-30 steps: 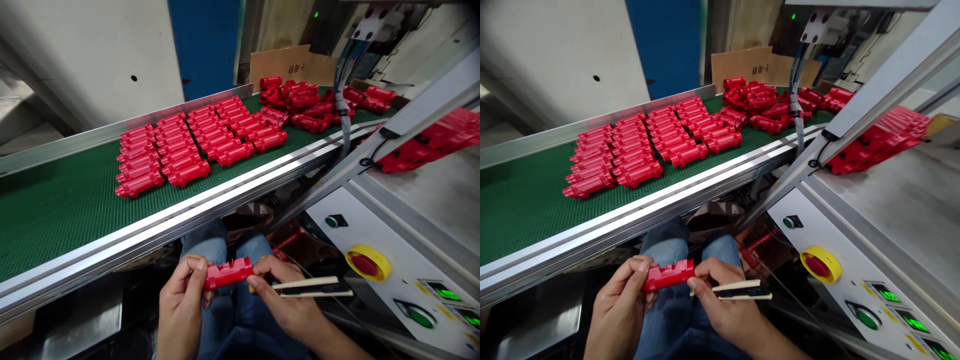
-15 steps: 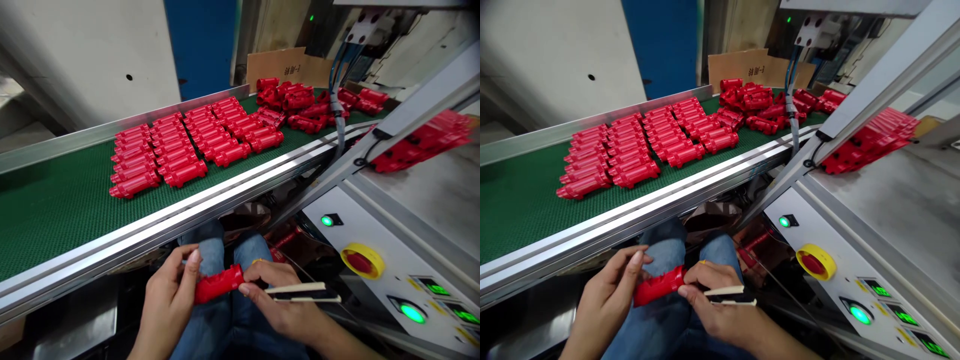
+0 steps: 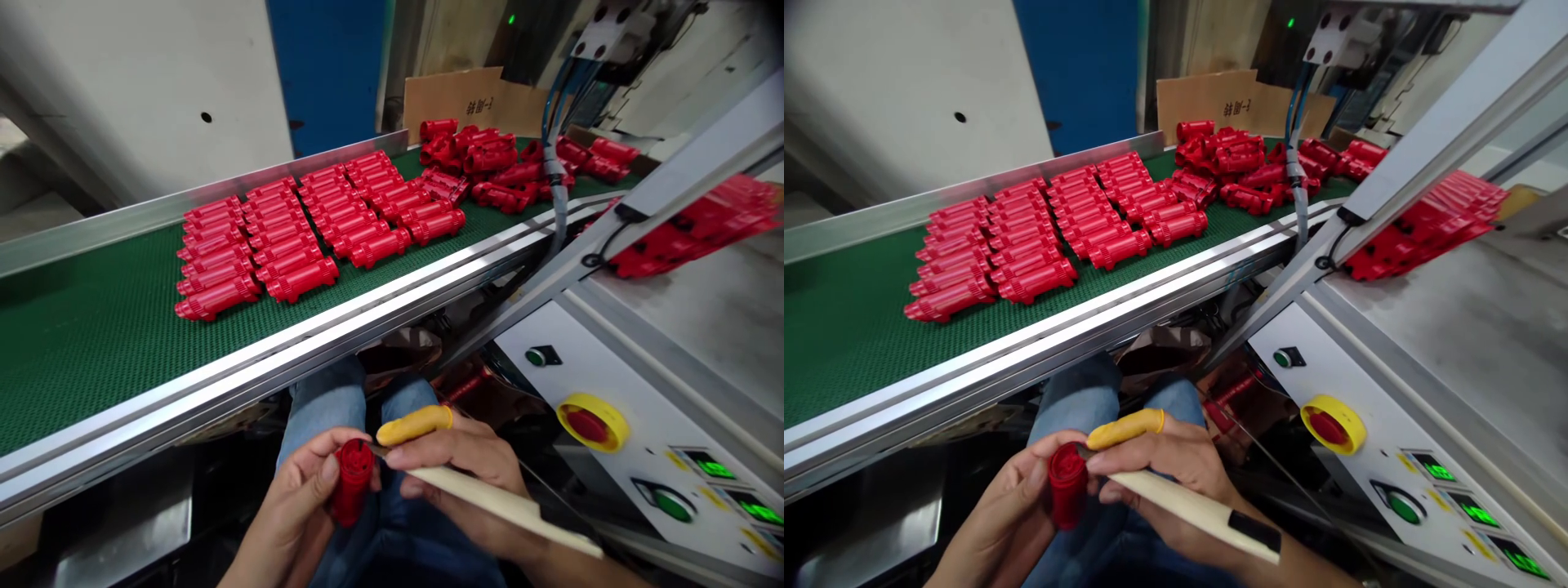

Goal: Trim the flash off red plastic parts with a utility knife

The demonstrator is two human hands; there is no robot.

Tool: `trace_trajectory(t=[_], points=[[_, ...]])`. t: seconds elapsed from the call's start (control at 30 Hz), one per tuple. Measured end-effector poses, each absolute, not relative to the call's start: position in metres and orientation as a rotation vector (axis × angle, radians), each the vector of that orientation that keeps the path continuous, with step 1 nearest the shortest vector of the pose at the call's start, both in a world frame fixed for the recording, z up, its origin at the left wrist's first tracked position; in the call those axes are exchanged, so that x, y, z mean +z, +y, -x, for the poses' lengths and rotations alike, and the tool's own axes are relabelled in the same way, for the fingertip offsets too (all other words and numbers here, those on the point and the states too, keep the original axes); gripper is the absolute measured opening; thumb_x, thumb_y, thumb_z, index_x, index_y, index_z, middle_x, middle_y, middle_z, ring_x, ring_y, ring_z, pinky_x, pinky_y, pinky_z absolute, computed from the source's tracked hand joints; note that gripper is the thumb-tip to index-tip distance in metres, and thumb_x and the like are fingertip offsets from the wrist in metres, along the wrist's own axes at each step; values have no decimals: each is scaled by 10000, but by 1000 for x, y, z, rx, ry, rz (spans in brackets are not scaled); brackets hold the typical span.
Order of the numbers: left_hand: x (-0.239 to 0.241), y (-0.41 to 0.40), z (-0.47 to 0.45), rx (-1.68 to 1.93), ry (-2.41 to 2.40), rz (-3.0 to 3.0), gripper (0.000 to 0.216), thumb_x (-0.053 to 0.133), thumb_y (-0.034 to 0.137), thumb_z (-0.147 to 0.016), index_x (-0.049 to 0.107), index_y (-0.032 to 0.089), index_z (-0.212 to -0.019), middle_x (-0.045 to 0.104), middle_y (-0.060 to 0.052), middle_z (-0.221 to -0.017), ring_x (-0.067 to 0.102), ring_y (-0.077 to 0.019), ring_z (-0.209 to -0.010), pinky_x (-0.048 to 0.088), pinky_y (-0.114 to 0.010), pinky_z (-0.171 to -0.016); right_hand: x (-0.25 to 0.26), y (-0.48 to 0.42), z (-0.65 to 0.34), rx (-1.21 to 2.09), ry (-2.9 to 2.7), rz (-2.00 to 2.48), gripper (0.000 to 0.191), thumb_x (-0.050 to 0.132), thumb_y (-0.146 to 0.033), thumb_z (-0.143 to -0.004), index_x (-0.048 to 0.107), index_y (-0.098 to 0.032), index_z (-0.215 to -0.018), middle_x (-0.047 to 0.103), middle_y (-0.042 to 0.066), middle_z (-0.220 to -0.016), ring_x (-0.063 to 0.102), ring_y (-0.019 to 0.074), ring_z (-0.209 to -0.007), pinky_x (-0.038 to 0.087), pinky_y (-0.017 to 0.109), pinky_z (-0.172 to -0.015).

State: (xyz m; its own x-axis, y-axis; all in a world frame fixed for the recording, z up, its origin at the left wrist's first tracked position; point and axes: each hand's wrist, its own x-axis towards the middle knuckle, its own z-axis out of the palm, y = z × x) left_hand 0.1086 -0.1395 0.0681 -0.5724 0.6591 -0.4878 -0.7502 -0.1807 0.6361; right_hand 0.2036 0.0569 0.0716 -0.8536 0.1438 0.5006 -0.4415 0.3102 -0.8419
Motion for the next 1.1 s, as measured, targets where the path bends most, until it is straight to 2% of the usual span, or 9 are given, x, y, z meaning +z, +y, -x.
trace_trajectory(t=[0.1, 0.23, 0.47, 0.6, 0.7, 0.83, 1.0, 1.1], points=[[69, -138, -111, 1887, 1062, 178, 411, 985, 564, -730, 915, 214, -935, 806, -72, -769, 696, -180, -752, 537, -236, -751, 68, 54, -199, 1698, -2045, -261, 213, 839, -260, -1012, 858, -271, -1223, 879, 45, -1118, 825, 166, -1028, 651, 230, -940], [67, -139, -113, 1896, 1062, 216, 405, 1000, 554, -709, 915, 200, -888, 791, -59, -719, 712, -188, -708, 552, -256, -723, 69, 53, -196, 1784, -2024, -312, 257, 836, -200, -1007, 856, -262, -1255, 888, 47, -1019, 840, 157, -947, 656, 216, -906], [69, -139, -115, 1911, 1045, 218, 352, 973, 542, -766, 911, 212, -870, 811, -58, -712, 700, -174, -665, 527, -256, -686, 66, 51, -197, 1794, -2031, -279, 244, 873, -207, -979, 869, -251, -1219, 893, 50, -1046, 841, 144, -1004, 622, 183, -938], [72, -138, -115, 1914, 1049, 226, 397, 995, 561, -725, 902, 200, -863, 820, -70, -686, 689, -178, -644, 511, -265, -668, 66, 50, -197, 1795, -2042, -246, 239, 877, -224, -977, 872, -270, -1212, 893, 44, -1089, 845, 152, -1014, 633, 196, -938], [73, -138, -117, 1934, 1055, 238, 397, 994, 567, -722, 905, 203, -851, 824, -72, -686, 685, -176, -637, 512, -267, -675, 70, 49, -197, 1787, -2040, -238, 213, 864, -244, -989, 873, -264, -1201, 895, 46, -1034, 853, 162, -971, 657, 209, -892], [72, -139, -118, 1956, 1090, 222, 406, 971, 569, -752, 910, 189, -882, 821, -80, -733, 695, -179, -693, 521, -258, -715, 75, 45, -197, 1708, -2062, -186, 161, 823, -237, -1020, 871, -248, -1173, 895, 44, -966, 856, 162, -919, 675, 206, -860], [66, -140, -119, 1994, 1180, 186, 385, 939, 541, -795, 911, 214, -998, 827, -90, -844, 707, -216, -827, 558, -281, -841, 74, 36, -200, 1562, -2063, -110, 131, 812, -228, -1023, 864, -236, -1143, 894, 42, -1010, 855, 147, -927, 670, 172, -889], [66, -140, -120, 2028, 1237, 171, 385, 969, 503, -765, 898, 227, -1023, 831, -85, -903, 704, -211, -837, 569, -284, -860, 73, 31, -201, 1521, -2023, -71, 153, 817, -207, -1014, 862, -241, -1156, 891, 48, -1040, 857, 155, -953, 678, 177, -906]])
